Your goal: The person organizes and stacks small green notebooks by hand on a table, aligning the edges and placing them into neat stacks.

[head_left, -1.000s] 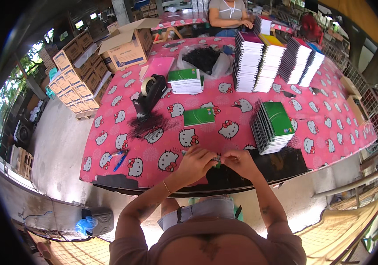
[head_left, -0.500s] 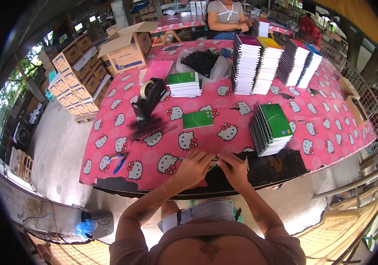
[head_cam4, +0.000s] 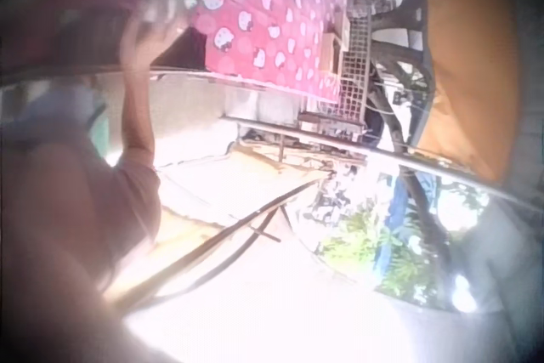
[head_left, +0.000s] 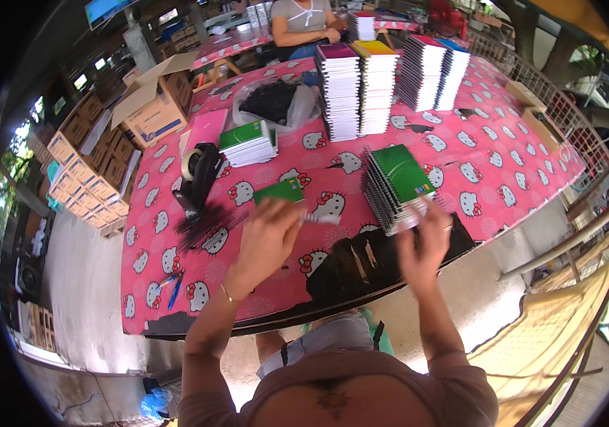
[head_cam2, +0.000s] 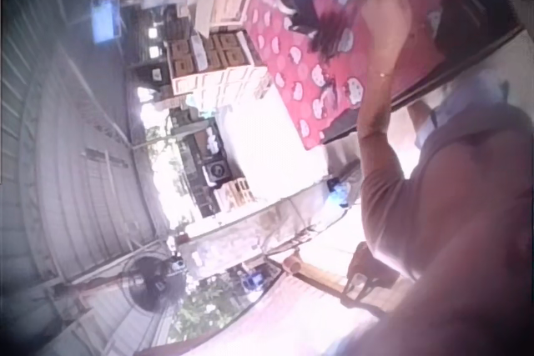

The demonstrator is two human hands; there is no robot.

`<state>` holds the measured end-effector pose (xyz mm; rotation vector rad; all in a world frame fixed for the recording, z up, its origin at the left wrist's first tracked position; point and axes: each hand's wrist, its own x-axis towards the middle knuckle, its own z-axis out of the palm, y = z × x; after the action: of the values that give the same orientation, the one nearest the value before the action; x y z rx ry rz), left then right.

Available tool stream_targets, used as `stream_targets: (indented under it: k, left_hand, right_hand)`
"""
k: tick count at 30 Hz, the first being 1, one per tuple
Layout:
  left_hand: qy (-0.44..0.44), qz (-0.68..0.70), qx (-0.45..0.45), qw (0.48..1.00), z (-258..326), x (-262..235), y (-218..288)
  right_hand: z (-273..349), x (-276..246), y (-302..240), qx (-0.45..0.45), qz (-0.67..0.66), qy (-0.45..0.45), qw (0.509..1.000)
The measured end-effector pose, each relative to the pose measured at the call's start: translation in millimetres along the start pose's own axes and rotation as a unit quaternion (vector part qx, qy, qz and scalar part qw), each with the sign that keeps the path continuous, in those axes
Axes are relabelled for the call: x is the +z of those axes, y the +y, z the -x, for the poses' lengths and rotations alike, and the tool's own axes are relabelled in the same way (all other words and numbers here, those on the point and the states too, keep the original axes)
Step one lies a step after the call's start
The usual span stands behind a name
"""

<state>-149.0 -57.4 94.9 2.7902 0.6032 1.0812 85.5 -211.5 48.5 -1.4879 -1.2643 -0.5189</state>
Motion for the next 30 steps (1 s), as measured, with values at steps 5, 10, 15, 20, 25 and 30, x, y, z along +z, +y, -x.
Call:
stream_targets:
  k: [5, 10, 15, 20, 25, 30]
  left_hand:
    - [0.078, 0.273, -0.105, 0.953, -95.2, 15.0, 39.9]
    - [0.117, 0.386, 0.016, 0.915, -159.4, 59.6, 74.0]
    - [0.046, 0.391, -0.009, 0.919, -185.9, 113.8, 44.6]
    - [0.013, 0.134, 0.035, 0.990, -152.8, 173.1, 2.9]
    - [0.170, 0.131, -0.038, 0.976, -145.5, 159.4, 4.9]
    - [0.038, 0.107, -0.084, 0.990, -54.2, 107.1, -80.4]
  right_hand:
    - [-39.5, -30.8, 20.6, 0.008, 0.003, -0.033, 0.999]
    - [-67.5, -22.9, 14.3, -0.131, -0.055, -0.061, 0.988]
    - [-82.4, -9.5, 27.9, 0.157, -0.473, -0.001, 0.867]
    - [-62.0, -20.8, 66.5, 0.077, -0.067, 0.039, 0.994]
    - [-38.4, 1.8, 46.8, -0.066, 0.168, -0.149, 0.972]
    - [-41.6, -3.7, 59.5, -0.083, 0.192, -0.171, 0.963]
